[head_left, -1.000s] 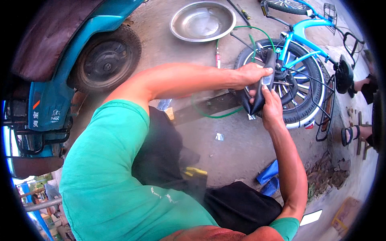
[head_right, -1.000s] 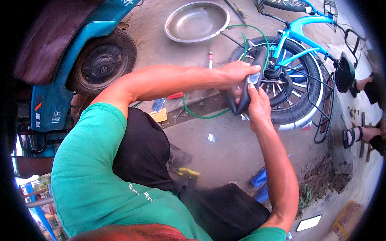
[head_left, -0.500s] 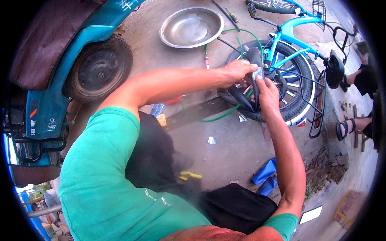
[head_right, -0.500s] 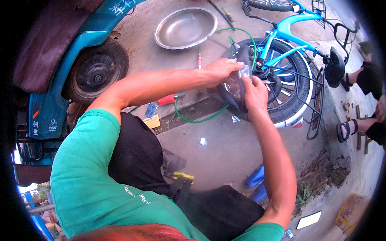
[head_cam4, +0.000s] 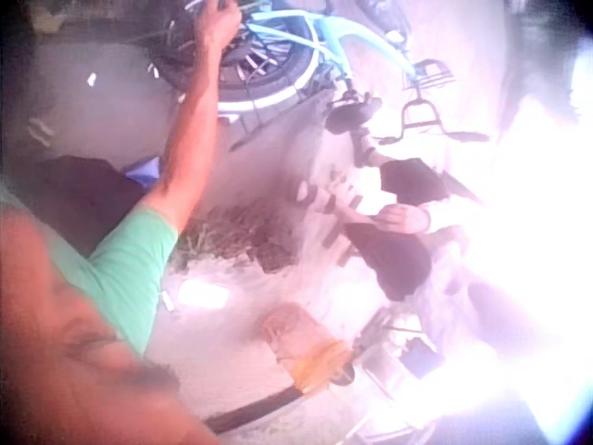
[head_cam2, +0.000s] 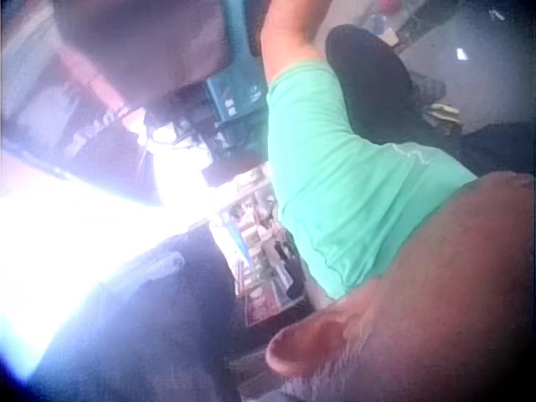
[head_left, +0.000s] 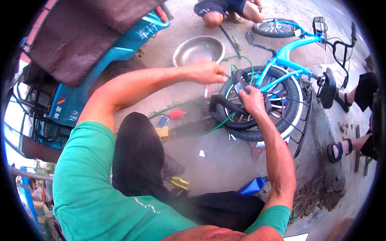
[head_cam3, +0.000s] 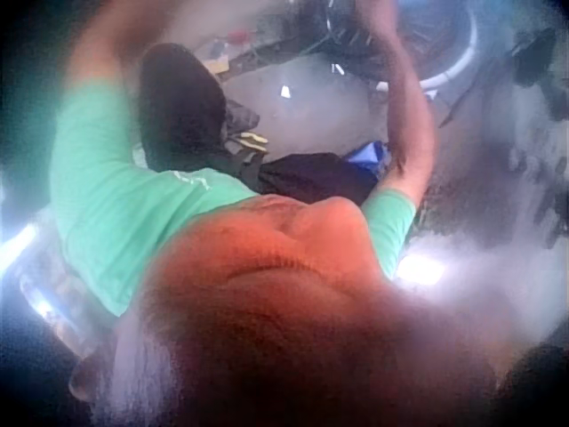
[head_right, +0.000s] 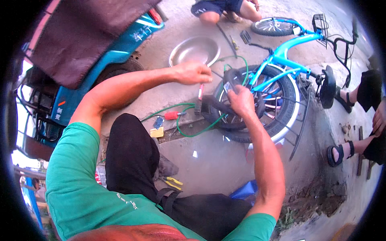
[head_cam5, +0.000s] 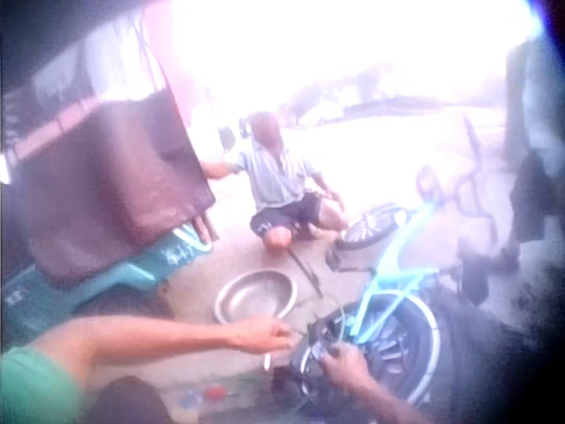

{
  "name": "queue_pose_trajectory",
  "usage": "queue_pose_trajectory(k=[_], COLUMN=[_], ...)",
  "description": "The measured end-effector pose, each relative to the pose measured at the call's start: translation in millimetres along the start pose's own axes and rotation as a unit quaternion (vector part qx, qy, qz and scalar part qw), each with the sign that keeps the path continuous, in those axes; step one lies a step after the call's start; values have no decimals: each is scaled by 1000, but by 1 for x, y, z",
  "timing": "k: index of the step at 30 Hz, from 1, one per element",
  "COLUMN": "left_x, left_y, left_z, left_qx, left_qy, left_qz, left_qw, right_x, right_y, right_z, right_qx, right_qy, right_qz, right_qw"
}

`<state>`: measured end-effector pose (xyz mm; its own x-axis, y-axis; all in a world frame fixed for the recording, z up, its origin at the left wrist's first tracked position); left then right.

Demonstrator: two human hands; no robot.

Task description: The person prepares a tire patch by peeling a backing and applies it to a bicycle inner tube, then uses a screwdriver to help re-seat the tire bead onto the rim before beginning to inflate the tire.

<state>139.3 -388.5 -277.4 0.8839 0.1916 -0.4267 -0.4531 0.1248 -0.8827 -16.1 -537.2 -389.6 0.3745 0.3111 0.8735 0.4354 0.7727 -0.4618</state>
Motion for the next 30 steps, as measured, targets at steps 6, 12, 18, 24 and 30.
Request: queue_pose_trajectory(k=[6,12,18,24,30], left_x=[-59,-35,-20,20,47], left_y=[5,32,56,65,49], left_z=[26,17,-52,-133,-180], left_qx=[140,91,-56,67,228], left_qy=[-29,14,159,298,214], left_qz=[-151,-100,-28,-93,85], left_qw=[978,991,985,948,946], right_x=[-20,-45,-43,-38,-18], right_y=[-21,-15,-10,-11,-50], right_z=[8,6,8,-14,-44], right_qx=[18,19,30,0,-37], right_qy=[12,5,6,10,52], right_qz=[-2,26,14,63,86], right_qw=[1000,999,999,998,994])
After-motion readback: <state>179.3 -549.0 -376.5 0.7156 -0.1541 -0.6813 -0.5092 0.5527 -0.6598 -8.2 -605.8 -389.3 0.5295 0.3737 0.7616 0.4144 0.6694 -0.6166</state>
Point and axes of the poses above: each hand's wrist, its own z-axis away from the middle knuckle, its own y-axis out of the palm, x = y × z, the point moved 4 cm from there along -z, towards the middle knuckle, and after that the axes turned 7 degrees about y, right-handed, at the moved point
